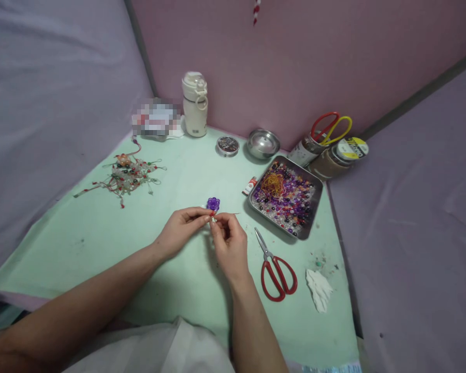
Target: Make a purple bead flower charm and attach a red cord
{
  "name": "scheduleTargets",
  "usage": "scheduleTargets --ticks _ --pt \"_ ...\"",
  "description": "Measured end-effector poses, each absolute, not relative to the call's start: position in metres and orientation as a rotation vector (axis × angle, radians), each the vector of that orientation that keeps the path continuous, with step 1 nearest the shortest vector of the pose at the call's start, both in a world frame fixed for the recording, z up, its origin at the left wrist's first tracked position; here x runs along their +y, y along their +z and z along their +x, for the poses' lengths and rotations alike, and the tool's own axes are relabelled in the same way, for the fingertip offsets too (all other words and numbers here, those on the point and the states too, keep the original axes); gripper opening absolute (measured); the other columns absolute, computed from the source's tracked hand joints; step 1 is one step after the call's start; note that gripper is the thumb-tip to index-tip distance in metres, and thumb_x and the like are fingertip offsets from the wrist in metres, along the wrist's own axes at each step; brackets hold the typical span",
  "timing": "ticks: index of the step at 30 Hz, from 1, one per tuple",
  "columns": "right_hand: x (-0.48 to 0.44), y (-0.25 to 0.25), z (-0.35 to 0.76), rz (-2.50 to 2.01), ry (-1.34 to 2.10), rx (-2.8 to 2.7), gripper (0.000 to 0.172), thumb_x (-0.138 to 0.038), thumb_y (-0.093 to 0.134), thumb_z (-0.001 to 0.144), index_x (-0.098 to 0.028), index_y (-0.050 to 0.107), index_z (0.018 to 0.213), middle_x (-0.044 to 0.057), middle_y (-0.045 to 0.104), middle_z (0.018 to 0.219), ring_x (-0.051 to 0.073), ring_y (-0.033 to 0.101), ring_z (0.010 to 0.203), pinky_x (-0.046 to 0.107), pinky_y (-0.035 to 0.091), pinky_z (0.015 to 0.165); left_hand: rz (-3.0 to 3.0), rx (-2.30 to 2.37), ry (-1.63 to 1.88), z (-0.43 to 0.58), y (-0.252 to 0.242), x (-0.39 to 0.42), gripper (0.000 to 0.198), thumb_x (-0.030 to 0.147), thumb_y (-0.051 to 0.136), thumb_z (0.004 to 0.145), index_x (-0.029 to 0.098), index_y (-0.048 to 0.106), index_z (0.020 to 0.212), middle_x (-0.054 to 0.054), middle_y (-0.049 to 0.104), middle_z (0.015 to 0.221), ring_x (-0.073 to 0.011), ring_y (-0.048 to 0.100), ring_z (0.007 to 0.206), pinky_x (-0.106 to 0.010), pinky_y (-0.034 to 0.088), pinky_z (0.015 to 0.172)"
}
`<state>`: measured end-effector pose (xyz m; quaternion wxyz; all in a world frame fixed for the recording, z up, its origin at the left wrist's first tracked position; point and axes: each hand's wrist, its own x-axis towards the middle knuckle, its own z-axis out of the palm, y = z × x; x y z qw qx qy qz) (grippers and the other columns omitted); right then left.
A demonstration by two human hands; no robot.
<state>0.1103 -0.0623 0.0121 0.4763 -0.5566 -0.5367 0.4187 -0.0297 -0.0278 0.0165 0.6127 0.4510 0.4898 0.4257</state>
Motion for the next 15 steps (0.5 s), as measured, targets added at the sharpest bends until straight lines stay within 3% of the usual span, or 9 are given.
scheduleTargets --ticks 3,9,15 --pt "-0.063 0.012 0.111 -1.413 0.983 -1.291 0.016 -0.032 0.057 0.087 -0.022 0.056 0.099 -0.003 0.056 0.074 0.011 0.051 0.056 0.025 0.040 0.054 0.968 1.115 1.013 -0.030 0.012 -0.027 0.021 0.028 0.071 0.073 0.016 0.075 0.089 -0.007 0.074 0.094 -0.0174 0.064 0.088 -0.032 0.047 0.085" --pt "-0.064 0.023 0.113 -1.397 0.817 -1.538 0.014 -0.025 0.055 0.088 -0.020 0.061 0.077 0.000 0.058 0.074 0.014 0.054 0.068 0.027 0.042 0.062 0.688 0.962 1.027 -0.032 0.008 -0.024 0.021 0.027 0.077 0.068 0.016 0.075 0.085 -0.003 0.069 0.080 -0.0086 0.052 0.068 -0.025 0.040 0.070" --pt "-0.062 0.021 0.117 -1.409 0.756 -1.517 0.012 -0.023 0.054 0.088 -0.020 0.061 0.079 0.000 0.058 0.076 0.014 0.054 0.070 0.027 0.042 0.063 0.586 0.850 0.971 -0.036 0.008 -0.021 0.020 0.027 0.078 0.068 0.013 0.074 0.082 -0.002 0.063 0.074 -0.0071 0.048 0.066 -0.023 0.036 0.067"
